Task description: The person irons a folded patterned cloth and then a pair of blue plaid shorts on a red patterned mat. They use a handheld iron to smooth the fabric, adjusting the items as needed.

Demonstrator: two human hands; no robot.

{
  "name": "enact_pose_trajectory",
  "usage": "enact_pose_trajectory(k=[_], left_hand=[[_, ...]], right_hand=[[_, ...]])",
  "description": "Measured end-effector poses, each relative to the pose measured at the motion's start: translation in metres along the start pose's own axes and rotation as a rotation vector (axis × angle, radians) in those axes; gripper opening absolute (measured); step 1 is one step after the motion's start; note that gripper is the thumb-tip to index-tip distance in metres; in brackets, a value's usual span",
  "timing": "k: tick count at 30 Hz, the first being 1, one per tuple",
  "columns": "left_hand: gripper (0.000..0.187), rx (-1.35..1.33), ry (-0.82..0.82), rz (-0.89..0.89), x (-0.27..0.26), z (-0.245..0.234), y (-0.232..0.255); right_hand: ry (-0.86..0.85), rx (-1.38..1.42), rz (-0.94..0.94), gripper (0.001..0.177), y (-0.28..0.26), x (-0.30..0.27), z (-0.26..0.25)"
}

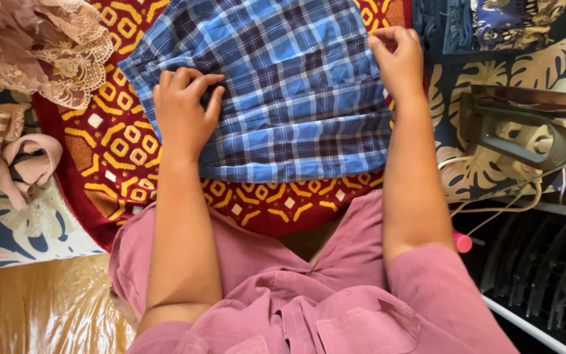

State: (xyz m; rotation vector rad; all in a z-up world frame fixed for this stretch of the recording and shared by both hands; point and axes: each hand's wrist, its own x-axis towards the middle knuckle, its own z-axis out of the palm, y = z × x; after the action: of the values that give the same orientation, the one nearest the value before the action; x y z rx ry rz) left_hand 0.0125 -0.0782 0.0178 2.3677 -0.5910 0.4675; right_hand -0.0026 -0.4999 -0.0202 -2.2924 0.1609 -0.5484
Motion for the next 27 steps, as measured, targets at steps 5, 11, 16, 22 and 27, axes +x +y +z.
enact_pose_trajectory(k=[5, 11, 16, 22, 27], left_hand=[[0.009, -0.008, 0.015, -0.01, 0.002, -0.002, 0.001], [0.009, -0.032, 0.006, 0.006, 0.003, -0.003, 0.0], [0.011, -0.045, 0.017, 0.011, 0.003, -0.003, -0.003], [0.02, 0.022, -0.005, -0.023, 0.001, -0.004, -0.01], [0.028, 0.122, 0.019, -0.021, 0.0, -0.001, -0.015]], right_hand=[[-0.046, 0.224, 0.21, 0.021, 0.002, 0.013, 0.007], [-0.116, 0.203, 0.118, 0.019, 0.013, 0.017, 0.011], [-0.093, 0.191, 0.234, 0.019, 0.019, 0.02, 0.009], [-0.12, 0.372, 0.157, 0.008, 0.003, 0.014, -0.013], [-0.348, 0.241, 0.223, 0.02, -0.005, 0.023, -0.023]])
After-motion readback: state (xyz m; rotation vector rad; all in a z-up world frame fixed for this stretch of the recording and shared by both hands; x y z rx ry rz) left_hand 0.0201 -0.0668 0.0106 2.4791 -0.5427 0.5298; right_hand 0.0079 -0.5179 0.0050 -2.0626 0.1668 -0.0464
